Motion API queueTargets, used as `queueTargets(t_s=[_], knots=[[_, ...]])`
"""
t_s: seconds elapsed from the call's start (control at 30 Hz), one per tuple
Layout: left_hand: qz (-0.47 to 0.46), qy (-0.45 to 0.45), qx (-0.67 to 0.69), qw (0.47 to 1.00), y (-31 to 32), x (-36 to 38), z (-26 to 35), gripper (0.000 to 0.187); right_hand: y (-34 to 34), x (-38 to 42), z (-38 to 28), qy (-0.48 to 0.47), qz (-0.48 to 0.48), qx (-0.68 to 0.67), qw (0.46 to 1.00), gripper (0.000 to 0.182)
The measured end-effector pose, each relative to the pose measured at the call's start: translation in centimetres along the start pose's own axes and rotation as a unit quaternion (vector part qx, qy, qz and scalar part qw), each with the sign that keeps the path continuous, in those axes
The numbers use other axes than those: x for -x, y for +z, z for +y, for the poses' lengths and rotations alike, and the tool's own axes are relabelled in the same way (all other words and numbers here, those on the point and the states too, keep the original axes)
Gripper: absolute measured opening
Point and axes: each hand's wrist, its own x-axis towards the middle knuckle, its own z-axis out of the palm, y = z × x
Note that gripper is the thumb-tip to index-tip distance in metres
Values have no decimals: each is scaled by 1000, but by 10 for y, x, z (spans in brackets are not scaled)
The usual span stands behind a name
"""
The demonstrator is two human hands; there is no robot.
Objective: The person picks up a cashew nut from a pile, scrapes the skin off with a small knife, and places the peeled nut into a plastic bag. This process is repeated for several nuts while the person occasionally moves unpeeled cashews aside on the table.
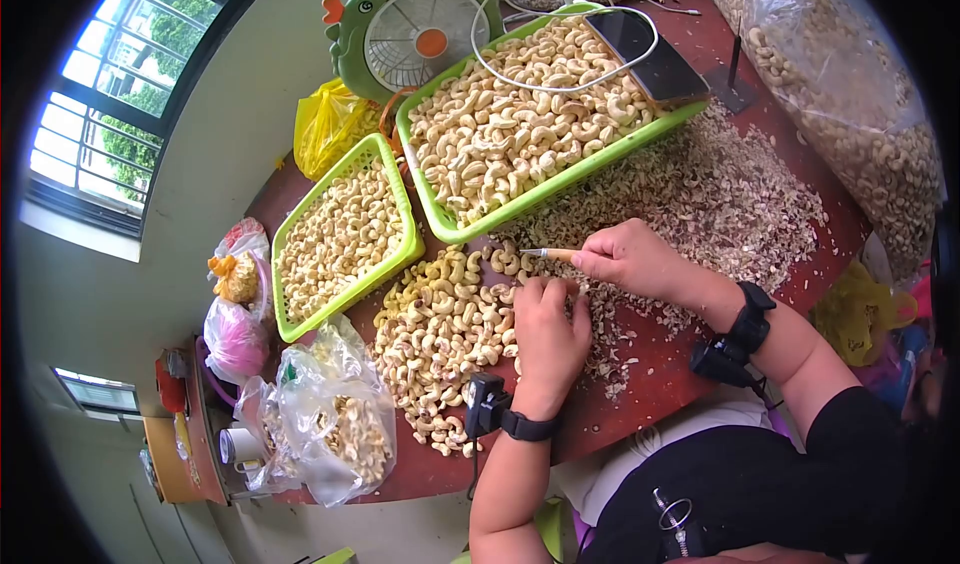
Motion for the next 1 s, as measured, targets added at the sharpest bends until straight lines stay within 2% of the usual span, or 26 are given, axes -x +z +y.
queueTargets(t_s=[0.07,0.13,0.17,0.2,0.3,0.33,0.4,0.47,0.53,0.57,0.7,0.77,0.9,1.0], knots=[[-6,-2,8,1000,-1,-1,-1,15,0,1,0,-2,4,-9,1000,35],[17,-26,108,994,-5,-1,-4,13,-1,2,-1,-1,7,-8,1000,35],[18,-24,107,994,-6,-1,-6,13,-2,1,-1,-2,11,-8,1000,35],[35,-60,203,977,-7,-2,-9,13,-2,1,-2,-4,13,-8,1000,35],[59,-152,449,878,-11,-2,-15,13,-3,1,-4,4,2,-3,1000,34],[61,-152,448,879,-15,-3,-14,13,-3,2,-5,2,0,-3,1000,34],[53,-296,519,800,-23,-4,-9,13,-2,3,-7,25,9,-29,999,32],[53,-287,520,803,-23,-4,-11,14,-2,3,-7,21,6,-37,999,32],[66,-299,646,699,-23,-6,-11,15,-2,3,-7,17,3,-44,999,32],[59,-301,660,685,-24,-6,-13,16,-2,4,-8,16,1,-44,999,32],[68,-305,683,660,-25,-5,-17,13,-2,4,-10,26,-15,-58,998,32],[84,-272,720,633,-24,-4,-20,15,-2,5,-12,23,-16,-57,998,32],[91,-279,723,626,-27,-5,-15,19,-3,5,-12,16,-40,-37,998,34],[108,-272,702,650,-26,-5,-14,24,-2,6,-14,14,-43,-37,998,34]])
